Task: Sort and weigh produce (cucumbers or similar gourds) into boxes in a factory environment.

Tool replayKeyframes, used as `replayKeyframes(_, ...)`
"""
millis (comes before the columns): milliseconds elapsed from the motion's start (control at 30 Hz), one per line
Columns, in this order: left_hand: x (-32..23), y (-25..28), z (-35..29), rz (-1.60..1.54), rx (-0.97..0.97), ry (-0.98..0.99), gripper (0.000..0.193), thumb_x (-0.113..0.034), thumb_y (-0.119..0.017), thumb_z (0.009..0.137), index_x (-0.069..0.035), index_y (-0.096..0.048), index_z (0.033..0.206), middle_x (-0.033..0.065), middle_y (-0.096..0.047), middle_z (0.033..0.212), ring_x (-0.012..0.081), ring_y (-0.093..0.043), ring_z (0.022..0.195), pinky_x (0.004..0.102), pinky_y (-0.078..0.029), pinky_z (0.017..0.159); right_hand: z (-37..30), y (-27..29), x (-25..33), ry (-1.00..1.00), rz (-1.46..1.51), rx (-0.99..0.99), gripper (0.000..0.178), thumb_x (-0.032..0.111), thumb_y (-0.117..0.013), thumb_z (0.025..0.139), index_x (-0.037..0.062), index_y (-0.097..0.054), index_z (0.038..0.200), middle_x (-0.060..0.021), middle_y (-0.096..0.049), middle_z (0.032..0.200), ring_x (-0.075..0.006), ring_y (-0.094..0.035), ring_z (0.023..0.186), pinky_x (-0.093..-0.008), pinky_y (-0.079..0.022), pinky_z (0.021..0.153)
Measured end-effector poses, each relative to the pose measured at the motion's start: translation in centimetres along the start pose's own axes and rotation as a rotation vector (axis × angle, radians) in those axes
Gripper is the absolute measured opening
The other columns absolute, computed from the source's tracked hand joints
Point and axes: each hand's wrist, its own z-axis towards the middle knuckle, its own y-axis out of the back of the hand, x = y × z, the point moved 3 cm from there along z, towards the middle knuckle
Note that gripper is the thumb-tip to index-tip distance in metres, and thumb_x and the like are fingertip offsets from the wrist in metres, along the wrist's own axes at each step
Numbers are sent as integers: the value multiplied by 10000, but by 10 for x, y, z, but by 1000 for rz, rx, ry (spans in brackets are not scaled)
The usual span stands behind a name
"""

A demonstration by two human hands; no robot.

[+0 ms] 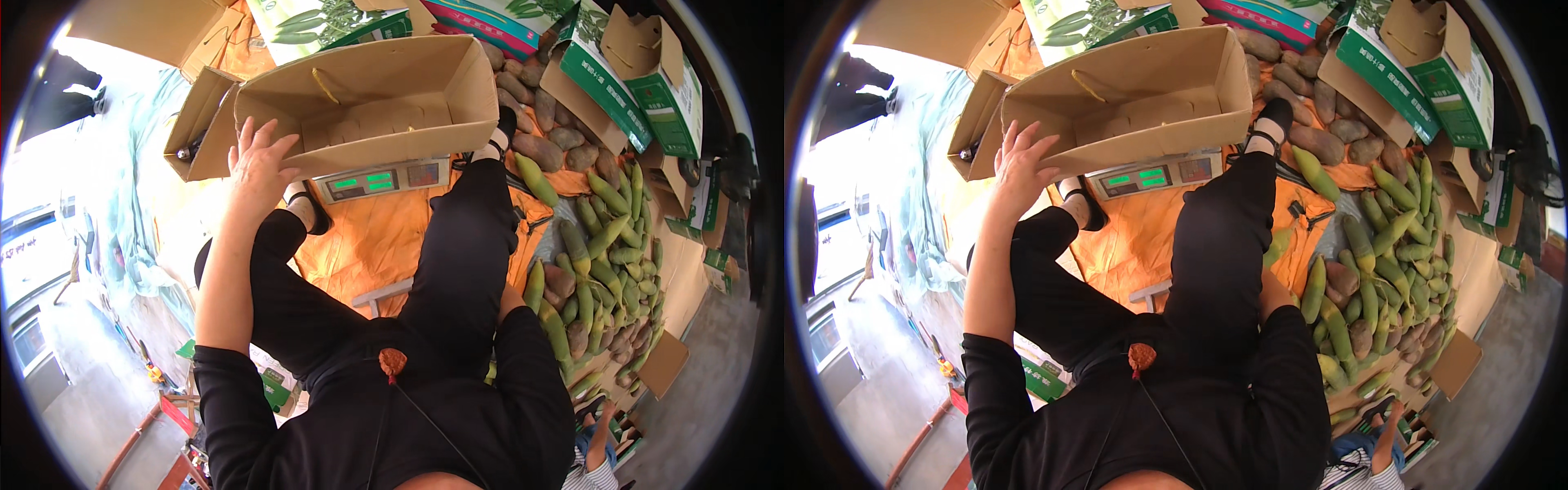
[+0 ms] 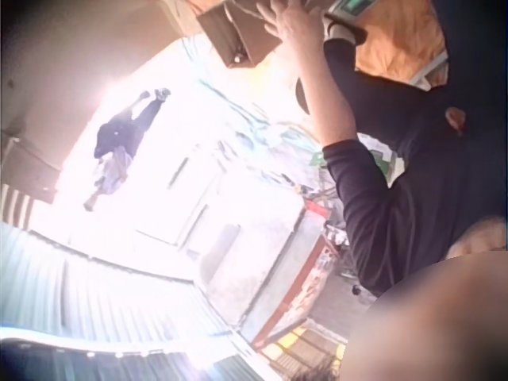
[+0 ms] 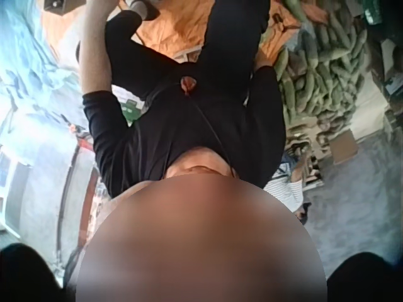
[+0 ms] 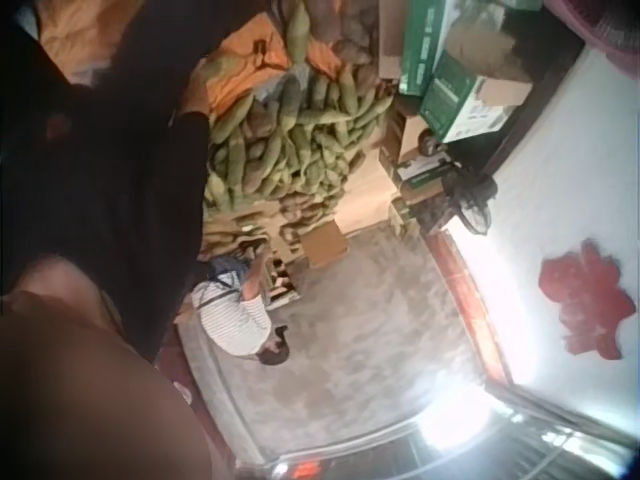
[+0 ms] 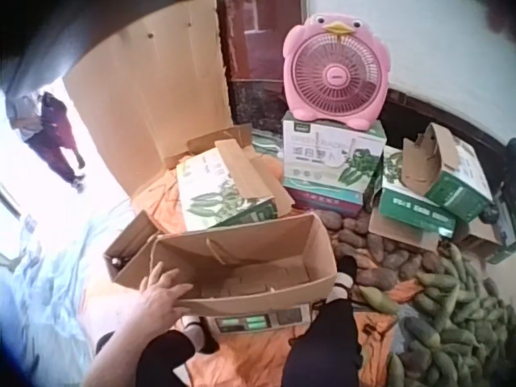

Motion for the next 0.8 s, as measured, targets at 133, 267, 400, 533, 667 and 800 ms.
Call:
replayKeyframes(133,-1,-1,-1,-37,-7,-1,451,-152,-714,739,-188,-622,1179,91,-417,1386,305,-237,1370,588,-238,1063,7,-1,7,-13,67,-26,324,-9,-634,748,25,-551,1060,-72,-621,899,-197,-600,812,-339,-488,711)
replayKeyframes(267,3,-9,-1,-22,24,-5,329,-154,-681,773,-188,-666,1100,59,-501,1300,268,-324,1327,573,-253,1052,19,3,23,-21,132,-78,343,-10,-639,746,26,-543,1073,-70,-618,910,-196,-599,820,-341,-489,714)
replayKeyframes(400,3,-12,2,-61,39,-42,237,-163,-646,801,-182,-690,1033,17,-581,1156,211,-446,1214,530,-304,983,14,22,34,-48,188,-143,362,-10,-645,743,27,-535,1085,-69,-615,920,-196,-598,828,-343,-490,718)
replayKeyframes(533,-3,-11,10,-88,95,-39,226,-169,-618,809,-189,-693,1021,19,-614,1074,219,-514,1116,510,-326,949,-19,59,44,-114,239,-268,381,-11,-650,740,27,-527,1098,-67,-613,931,-195,-597,837,-345,-491,721)
replayKeyframes(667,6,-5,3,-43,162,7,214,-151,-579,842,-181,-682,1028,59,-642,972,271,-586,1002,503,-364,918,-34,103,86,-114,310,-354,455,-14,-677,726,27,-490,1139,-68,-592,988,-193,-585,877,-347,-491,745)
replayKeyframes(800,5,-7,4,-41,151,-23,213,-140,-561,853,-176,-679,1026,68,-656,961,270,-600,988,507,-371,909,-26,173,159,-11,342,-517,532,2,-727,713,-8,-455,1170,-95,-568,1077,-192,-564,963,-327,-472,832)
